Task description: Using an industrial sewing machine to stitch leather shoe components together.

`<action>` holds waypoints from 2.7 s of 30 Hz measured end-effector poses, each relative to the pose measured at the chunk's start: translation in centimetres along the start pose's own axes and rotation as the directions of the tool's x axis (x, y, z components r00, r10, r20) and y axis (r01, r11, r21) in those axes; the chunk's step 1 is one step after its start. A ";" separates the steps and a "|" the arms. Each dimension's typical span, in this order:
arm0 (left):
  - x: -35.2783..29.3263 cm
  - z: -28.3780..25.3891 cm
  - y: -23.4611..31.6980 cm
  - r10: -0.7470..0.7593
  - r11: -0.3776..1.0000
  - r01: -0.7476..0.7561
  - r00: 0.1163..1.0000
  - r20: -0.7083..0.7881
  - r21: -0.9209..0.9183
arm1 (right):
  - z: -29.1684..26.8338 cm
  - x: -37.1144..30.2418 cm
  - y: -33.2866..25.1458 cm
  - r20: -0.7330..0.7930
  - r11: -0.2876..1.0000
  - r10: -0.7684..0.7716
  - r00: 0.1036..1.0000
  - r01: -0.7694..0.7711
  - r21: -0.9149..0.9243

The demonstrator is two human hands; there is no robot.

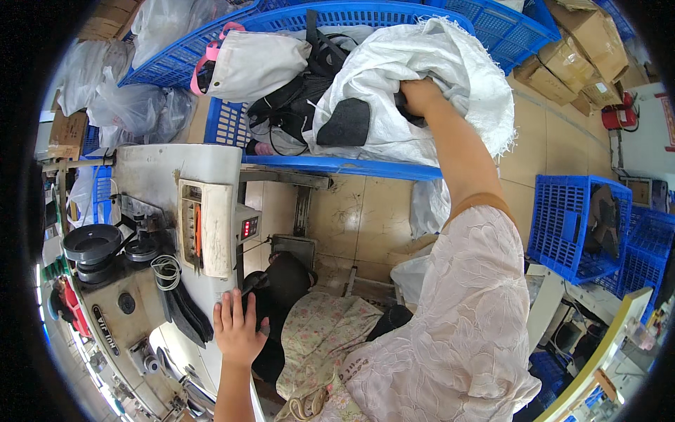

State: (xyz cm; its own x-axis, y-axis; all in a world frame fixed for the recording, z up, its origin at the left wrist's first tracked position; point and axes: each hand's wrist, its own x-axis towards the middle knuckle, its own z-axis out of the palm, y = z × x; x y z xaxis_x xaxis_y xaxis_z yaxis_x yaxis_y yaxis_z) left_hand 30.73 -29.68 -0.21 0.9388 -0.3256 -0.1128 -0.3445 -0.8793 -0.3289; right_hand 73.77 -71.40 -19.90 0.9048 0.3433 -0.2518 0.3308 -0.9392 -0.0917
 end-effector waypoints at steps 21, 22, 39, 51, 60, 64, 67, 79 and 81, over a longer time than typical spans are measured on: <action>-0.2 0.1 0.1 0.012 0.999 -0.013 1.000 0.021 0.053 | 0.1 6.4 2.3 -0.305 0.930 0.341 0.889 -0.270 0.251; -0.2 0.1 0.1 0.004 0.998 -0.005 1.000 0.020 0.056 | -0.8 6.7 2.2 -0.231 0.943 0.326 0.917 -0.296 0.155; 0.0 -0.1 0.1 -0.016 0.999 0.016 1.000 -0.005 0.040 | -1.4 8.7 5.3 -0.047 0.951 0.303 0.952 -0.298 0.087; 0.0 -0.1 0.1 -0.026 1.000 0.026 1.000 0.009 -0.018 | -0.9 4.8 6.3 0.093 0.960 0.233 0.968 -0.244 0.140; 0.3 -0.5 -0.1 -0.009 0.998 0.009 1.000 0.003 -0.065 | -6.8 2.2 1.7 -0.129 0.988 -0.024 0.991 0.043 0.147; 0.3 -0.7 -0.1 -0.024 0.994 0.024 1.000 0.003 -0.106 | -11.4 -1.2 -1.1 0.168 0.848 0.071 0.983 -0.148 0.509; 0.3 -0.7 -0.1 -0.022 0.992 0.019 1.000 -0.020 -0.122 | -14.9 -3.8 -2.4 0.369 0.981 0.176 0.913 -0.192 0.006; 0.9 -2.3 0.0 -0.119 0.886 0.029 0.979 -0.167 -0.462 | -20.8 -20.8 -9.5 0.235 0.494 -0.356 0.905 -0.031 0.869; 2.0 -2.7 1.0 -0.300 0.732 0.076 0.928 -0.220 -0.677 | -18.7 -22.2 -14.1 0.246 0.523 -0.289 0.925 -0.063 0.850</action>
State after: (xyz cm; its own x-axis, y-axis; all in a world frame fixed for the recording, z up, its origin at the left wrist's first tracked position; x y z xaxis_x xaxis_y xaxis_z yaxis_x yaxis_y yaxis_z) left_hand 32.27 -32.20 1.79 0.9730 -0.1149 0.2004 -0.1861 -0.9039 0.3851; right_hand 53.97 -65.75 4.98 0.6757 0.5890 -0.4433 -0.1117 -0.5126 -0.8513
